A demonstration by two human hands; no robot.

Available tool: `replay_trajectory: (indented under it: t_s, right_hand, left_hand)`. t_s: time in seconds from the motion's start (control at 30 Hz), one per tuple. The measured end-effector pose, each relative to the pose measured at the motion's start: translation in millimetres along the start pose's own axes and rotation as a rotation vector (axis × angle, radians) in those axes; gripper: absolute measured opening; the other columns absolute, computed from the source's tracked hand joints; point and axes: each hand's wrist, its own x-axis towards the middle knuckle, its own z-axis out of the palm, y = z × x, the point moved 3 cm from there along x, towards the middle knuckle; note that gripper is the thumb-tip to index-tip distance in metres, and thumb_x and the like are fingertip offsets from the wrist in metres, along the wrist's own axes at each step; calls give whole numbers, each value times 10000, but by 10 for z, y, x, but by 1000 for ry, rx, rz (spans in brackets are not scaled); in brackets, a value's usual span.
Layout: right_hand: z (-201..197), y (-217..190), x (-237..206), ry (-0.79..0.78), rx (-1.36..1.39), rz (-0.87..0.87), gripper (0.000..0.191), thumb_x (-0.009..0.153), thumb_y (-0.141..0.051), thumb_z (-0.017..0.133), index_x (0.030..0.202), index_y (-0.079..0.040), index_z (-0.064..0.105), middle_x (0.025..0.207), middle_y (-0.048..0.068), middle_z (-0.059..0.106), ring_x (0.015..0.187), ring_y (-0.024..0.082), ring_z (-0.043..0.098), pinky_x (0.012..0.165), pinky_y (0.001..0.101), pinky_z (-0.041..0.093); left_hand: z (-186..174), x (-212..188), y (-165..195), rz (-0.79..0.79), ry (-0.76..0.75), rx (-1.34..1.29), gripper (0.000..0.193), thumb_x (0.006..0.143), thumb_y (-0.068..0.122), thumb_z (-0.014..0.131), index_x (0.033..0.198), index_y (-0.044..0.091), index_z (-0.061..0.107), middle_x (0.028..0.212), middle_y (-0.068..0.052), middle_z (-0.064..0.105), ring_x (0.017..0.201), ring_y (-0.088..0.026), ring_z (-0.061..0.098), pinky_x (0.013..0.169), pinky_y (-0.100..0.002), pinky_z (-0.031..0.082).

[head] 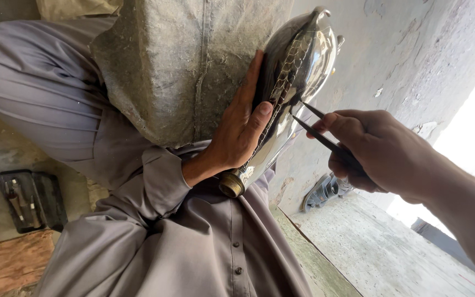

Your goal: The person hammers a metal chain onto a silver trophy-like object using a wooden mallet and a small tool, then uses pliers to adjust the chain. The object is held against a stone block on the floor.

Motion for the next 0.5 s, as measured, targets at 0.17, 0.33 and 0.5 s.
replay_trajectory:
  t_s: [0.17, 0.33, 0.5]
  right_hand:
    - [-85, -156, 9, 146, -500, -244, 445, 1072, -446, 421, 1363, -206, 657, 635, 76, 682, 378, 139, 465, 369, 303, 414]
    - [-29, -358, -231, 373, -1105, -262, 365, 1136, -358, 397, 1339, -235, 673, 673, 20, 714, 362, 85, 409, 334, 235, 331]
    - [470, -378, -301, 1005, -1516, -705, 345, 1079, -250, 530, 1365, -95, 645, 695, 23, 666, 371, 11, 378, 293, 167, 300]
  left_hand:
    - [-3, 19, -48, 16, 6, 18, 734, 1179, 573, 194, 1660, 64, -27, 1750, -232, 77, 1646, -400, 202, 1360, -497, 299]
    - [-35, 43, -92, 31, 26, 72, 727, 1186, 579, 192, 1666, 81, -30, 1759, -217, 76, 1656, -403, 172, 1389, -504, 253]
    - [-105, 81, -62, -2, -9, 31, 779, 1161, 600, 217, 1688, 78, -24, 1785, -231, 71, 1667, -403, 189, 1378, -477, 280]
